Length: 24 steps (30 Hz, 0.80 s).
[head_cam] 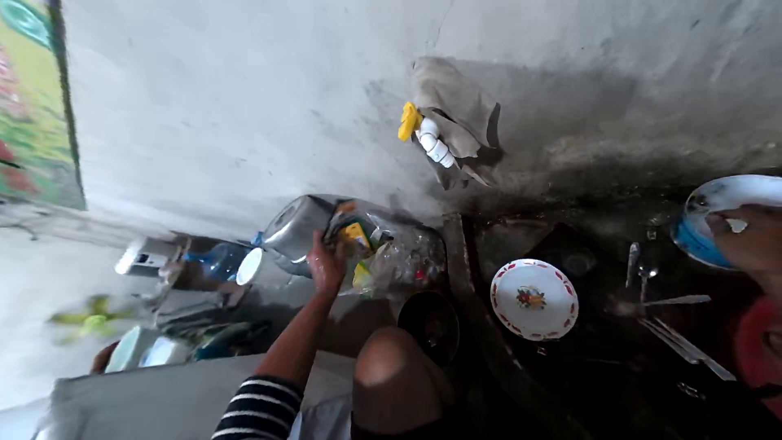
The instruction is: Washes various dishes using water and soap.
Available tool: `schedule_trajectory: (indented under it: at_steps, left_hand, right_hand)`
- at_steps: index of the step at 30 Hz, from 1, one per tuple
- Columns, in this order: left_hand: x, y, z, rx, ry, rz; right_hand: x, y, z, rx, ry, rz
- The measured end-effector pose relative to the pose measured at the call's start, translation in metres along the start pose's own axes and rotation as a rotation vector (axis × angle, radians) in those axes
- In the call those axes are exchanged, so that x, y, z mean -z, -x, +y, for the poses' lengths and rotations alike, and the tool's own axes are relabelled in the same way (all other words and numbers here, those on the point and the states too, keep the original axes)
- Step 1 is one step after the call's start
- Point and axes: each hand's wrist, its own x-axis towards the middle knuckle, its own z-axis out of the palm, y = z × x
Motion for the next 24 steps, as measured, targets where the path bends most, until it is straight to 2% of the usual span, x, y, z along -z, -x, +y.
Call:
schedule_trajectory:
  at_steps: [3,6,9,11,14,18,22,24]
  left_hand:
    - [-0.041,-0.001,-0.064,0.136,0.002,0.05]
    - [-0.1,0.006,-0.088,0.057,0.089,-0.013]
    - [-0.141,0.0,-0.079,0.127,0.036,-0.253]
    - [-0.167,-0.007,-0.092,0.123,-0.028,-0.433]
    - [-0.2,-0.02,-0.11,0.095,-0.044,-0.572]
    - [-0.201,-0.026,-0.104,0.31,0.085,-0.649]
    - [-0.183,-0.032,-0.077,0.228,0.153,-0.676]
    - [-0.167,-0.041,-0.079,0.234,0.017,-0.587]
  right_hand:
    - [0.007,0.009,0.0,-0.003,0.039,-0.007]
    - [0.03,0.023,-0.001,-0.014,0.117,-0.109]
    - [0.041,0.009,0.012,-0.047,0.22,-0.215]
    - [0.04,-0.002,0.017,-0.047,0.257,-0.23]
    - [0.036,-0.021,0.023,-0.048,0.296,-0.263]
    - [0.02,-0.045,0.032,-0.028,0.357,-0.304]
    - [0.002,-0.054,0.028,-0.125,0.398,-0.364]
    - [-0.009,-0.059,0.032,-0.147,0.375,-0.365]
